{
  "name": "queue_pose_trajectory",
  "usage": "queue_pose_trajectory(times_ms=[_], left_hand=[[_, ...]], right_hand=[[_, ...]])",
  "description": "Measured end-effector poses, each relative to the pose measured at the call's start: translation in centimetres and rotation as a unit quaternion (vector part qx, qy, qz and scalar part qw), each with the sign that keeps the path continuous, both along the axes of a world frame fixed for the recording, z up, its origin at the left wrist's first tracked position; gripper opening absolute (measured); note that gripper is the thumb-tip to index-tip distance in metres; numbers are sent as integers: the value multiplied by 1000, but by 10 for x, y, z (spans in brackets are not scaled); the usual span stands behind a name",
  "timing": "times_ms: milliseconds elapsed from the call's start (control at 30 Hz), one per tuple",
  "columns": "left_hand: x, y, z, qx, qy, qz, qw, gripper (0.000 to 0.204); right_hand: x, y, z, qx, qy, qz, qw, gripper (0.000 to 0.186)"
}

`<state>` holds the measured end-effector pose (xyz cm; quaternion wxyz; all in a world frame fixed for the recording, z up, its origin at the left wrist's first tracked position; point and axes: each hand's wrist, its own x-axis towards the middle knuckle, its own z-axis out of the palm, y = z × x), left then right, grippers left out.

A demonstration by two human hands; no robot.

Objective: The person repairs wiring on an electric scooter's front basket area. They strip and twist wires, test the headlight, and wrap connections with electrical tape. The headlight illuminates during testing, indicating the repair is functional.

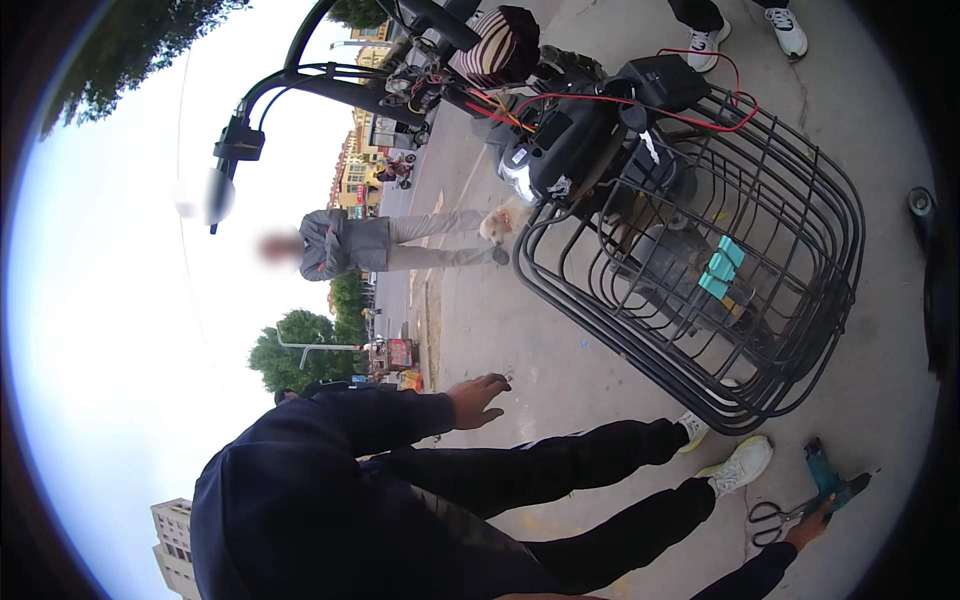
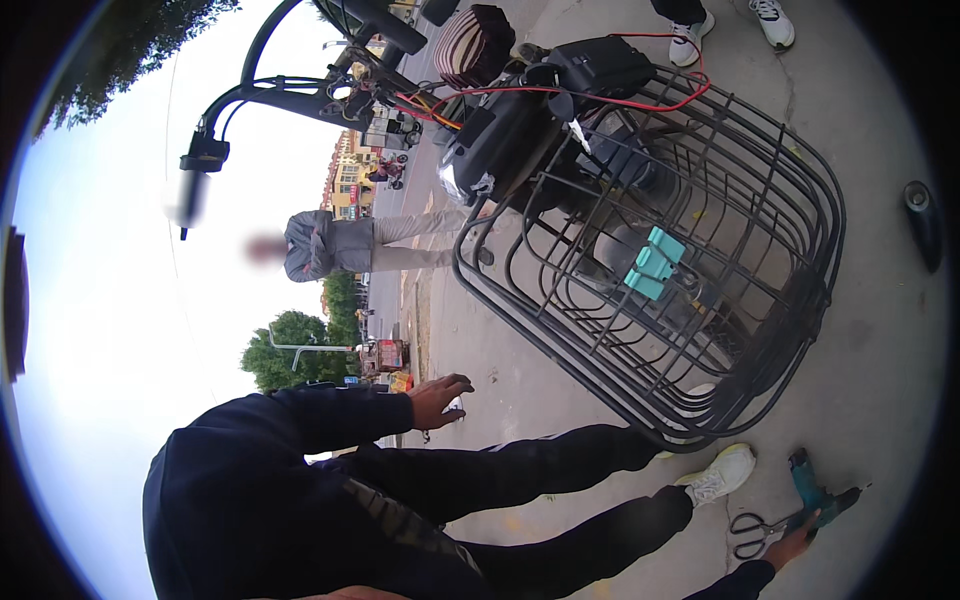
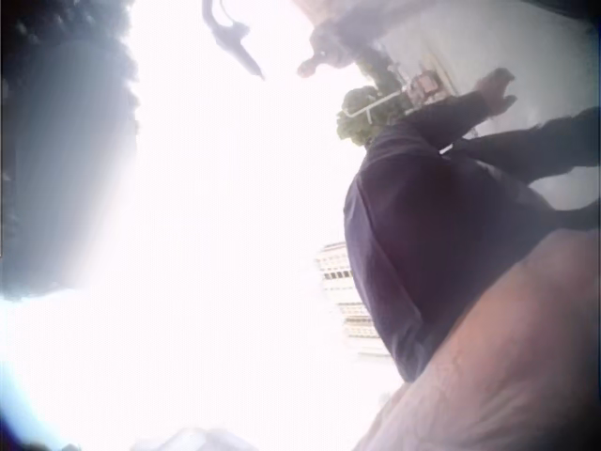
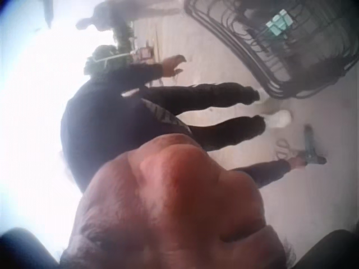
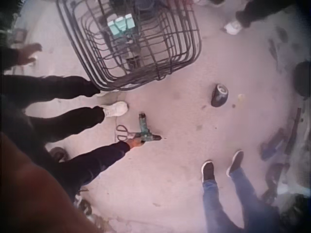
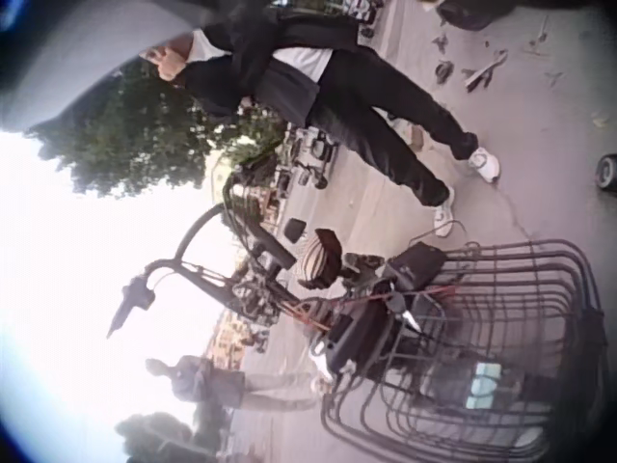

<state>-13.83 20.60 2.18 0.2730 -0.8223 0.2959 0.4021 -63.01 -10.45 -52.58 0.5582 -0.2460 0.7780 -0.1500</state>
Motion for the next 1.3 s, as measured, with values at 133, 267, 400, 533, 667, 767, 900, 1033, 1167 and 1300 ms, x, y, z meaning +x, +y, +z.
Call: queue_pose_trajectory(times_ms=[133,267,400,533,667,767,900,1033,1167,1300], left_hand=[[13,5,-40,-47,92,49,993,49],[-1,-6,1,-84,75,40,993,48],[-9,-22,44,-169,92,100,976,47],[0,-18,95,-301,83,111,943,44],[11,7,125,-402,41,133,905,39],[7,40,146,-368,-4,201,908,42],[15,71,164,-370,-37,234,898,43],[37,85,167,-448,-55,257,854,42],[76,49,168,-518,-5,227,825,40],[91,-8,258,-657,-84,245,708,49]], right_hand=[[-133,26,-28,-40,138,85,986,63],[-31,82,66,159,260,139,942,55],[33,134,206,203,-124,61,969,44],[106,175,296,84,-103,339,932,22],[313,94,531,-88,-259,409,871,48],[446,39,696,-234,-368,415,799,66],[554,-5,797,-393,-315,451,737,72],[584,-6,828,-441,-264,390,764,26],[558,14,843,-544,-130,524,643,25],[547,45,858,-571,-130,678,444,26]])
